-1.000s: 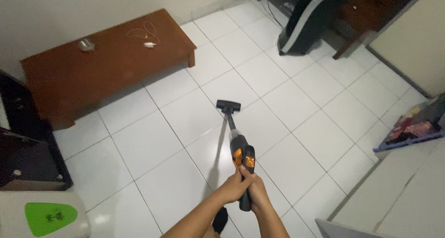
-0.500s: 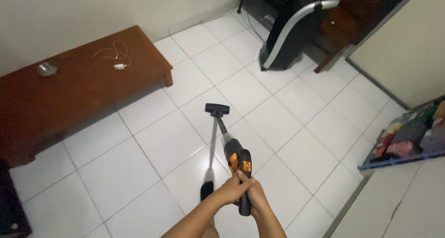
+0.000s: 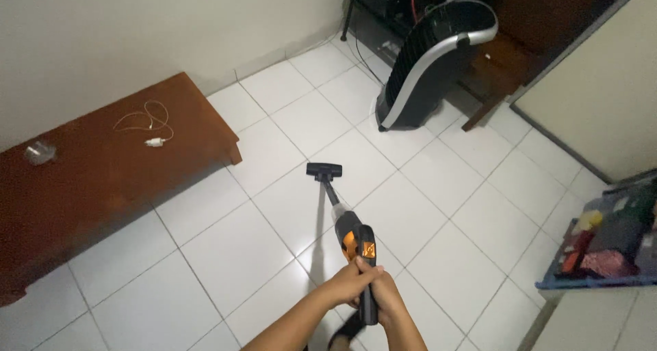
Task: The person vacuums the tiled floor of a house using a handheld vacuum cleaner, moving through different rooms including a kitchen and a hallway, and briefly reaches for an item on a shelf.
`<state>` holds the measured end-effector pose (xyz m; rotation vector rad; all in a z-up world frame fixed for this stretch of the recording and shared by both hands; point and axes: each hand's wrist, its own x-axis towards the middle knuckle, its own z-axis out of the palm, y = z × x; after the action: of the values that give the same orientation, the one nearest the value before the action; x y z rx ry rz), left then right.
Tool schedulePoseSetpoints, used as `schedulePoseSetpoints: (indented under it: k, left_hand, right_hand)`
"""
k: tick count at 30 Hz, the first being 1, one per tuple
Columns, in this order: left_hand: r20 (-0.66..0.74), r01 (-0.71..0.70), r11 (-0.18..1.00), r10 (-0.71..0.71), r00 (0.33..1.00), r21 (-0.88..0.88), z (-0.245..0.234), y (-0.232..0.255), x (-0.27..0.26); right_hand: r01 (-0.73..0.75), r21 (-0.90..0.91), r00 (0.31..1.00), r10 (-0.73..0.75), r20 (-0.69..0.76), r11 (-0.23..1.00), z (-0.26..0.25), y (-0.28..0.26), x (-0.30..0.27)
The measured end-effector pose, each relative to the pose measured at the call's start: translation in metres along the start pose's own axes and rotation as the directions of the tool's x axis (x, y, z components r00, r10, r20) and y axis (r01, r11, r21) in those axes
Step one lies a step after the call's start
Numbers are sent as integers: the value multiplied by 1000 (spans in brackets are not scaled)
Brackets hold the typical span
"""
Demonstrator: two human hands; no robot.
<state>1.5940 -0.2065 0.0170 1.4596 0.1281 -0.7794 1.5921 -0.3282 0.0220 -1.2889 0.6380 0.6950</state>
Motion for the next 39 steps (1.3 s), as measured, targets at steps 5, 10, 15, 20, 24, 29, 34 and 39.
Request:
schedulePoseSetpoints:
  k: [5, 10, 15, 20, 24, 29, 34, 39]
  left_hand:
    - [-79, -85, 993, 79, 994, -80, -19, 29, 66]
    - [-253, -166, 982, 139, 957, -88, -39, 59, 152]
    - [-414, -329, 944, 297, 860, -8, -62, 102, 248]
    - [-422, -199, 974, 138, 896, -105, -70, 144, 303]
    - [-420, -236, 963, 163, 893, -127, -65, 168, 332]
    - [-438, -311, 950, 286, 852, 16, -78, 203, 374]
    - [-467, -338, 935, 346, 814, 104, -112, 239, 429]
    - [-482, -338, 938, 329, 812, 71, -167, 282, 510]
  right_hand:
    - [33, 5, 999, -33, 33, 999, -3, -61, 51]
    - [109, 17, 993, -109, 52, 994, -17, -122, 112]
    - [151, 164, 915, -201, 350, 975, -42, -192, 164]
    - [113, -177, 977, -77, 201, 978, -51, -259, 187]
    - [256, -589, 947, -320, -6, 767, -50, -295, 210]
    - [178, -805, 949, -314, -11, 566, -54, -344, 236]
    - [122, -825, 966, -256, -28, 552, -46, -399, 283]
    - [184, -853, 958, -284, 44, 489, -30, -467, 352]
